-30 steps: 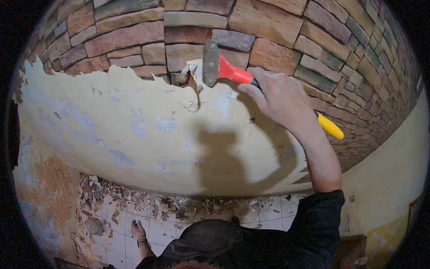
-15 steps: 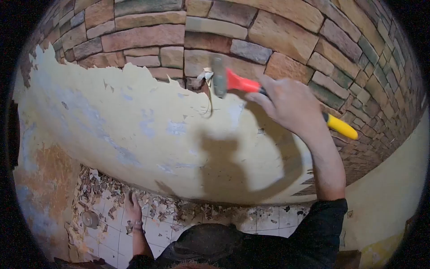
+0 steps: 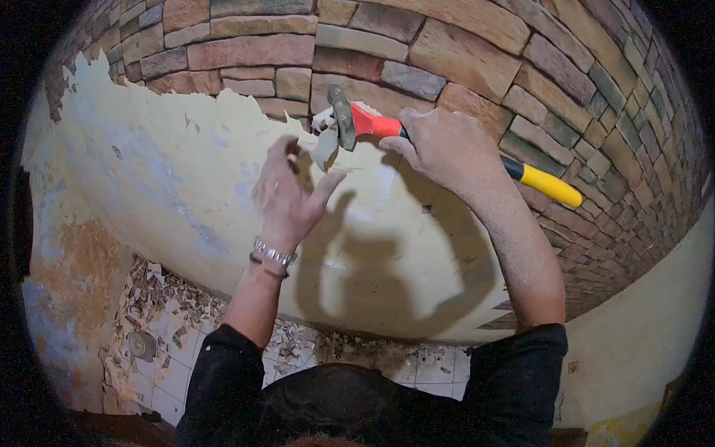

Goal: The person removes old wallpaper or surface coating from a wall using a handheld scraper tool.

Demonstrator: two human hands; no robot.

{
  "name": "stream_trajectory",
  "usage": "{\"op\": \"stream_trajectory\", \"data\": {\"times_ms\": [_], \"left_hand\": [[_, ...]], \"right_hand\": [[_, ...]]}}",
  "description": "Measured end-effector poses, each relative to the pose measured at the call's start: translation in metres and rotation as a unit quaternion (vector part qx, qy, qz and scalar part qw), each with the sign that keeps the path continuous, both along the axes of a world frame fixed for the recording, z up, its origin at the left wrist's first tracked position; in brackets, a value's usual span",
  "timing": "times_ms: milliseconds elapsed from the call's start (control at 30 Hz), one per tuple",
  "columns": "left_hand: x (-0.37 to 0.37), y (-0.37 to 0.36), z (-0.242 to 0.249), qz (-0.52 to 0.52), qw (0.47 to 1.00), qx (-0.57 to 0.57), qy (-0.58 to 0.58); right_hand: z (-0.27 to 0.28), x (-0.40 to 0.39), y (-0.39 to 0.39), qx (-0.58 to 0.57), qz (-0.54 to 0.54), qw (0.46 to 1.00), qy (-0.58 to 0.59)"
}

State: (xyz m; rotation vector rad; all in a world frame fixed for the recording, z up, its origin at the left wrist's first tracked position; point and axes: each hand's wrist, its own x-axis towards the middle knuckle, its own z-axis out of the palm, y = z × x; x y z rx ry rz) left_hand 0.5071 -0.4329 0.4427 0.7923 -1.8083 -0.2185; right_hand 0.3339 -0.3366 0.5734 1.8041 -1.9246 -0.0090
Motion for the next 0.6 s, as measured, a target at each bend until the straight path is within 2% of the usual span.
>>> {"op": "stream_trajectory", "data": {"times_ms": [67, 167, 200, 433, 533, 600], "left_hand": [[-0.016, -0.006, 0.008, 0.013, 0.999, -0.033, 0.022], [-0.027, -0.011, 0.016, 0.006, 1.0, 0.004, -0.012], [-0.032, -0.016, 0.015, 0.014, 0.999, -0.042, 0.01], [-0.044, -0.029, 0.025, 0.064, 0.994, -0.078, 0.028], [-0.036, -0.034, 0.021, 0.043, 0.995, -0.092, -0.006], [-0.032, -0.043, 0.009, 0.013, 0.998, -0.057, 0.034]], "right_hand": [[-0.003, -0.003, 0.006, 0.014, -0.023, 1.0, -0.008], [-0.009, -0.016, 0.019, -0.01, -0.011, 1.0, -0.007], [-0.01, -0.02, 0.024, -0.013, -0.017, 0.999, -0.026], [0.0, -0.023, 0.023, -0.001, -0.031, 0.999, -0.03], [0.001, -0.023, 0.023, 0.004, -0.034, 0.999, -0.041], [0.001, -0.025, 0.024, -0.002, -0.026, 0.998, -0.048]]}}
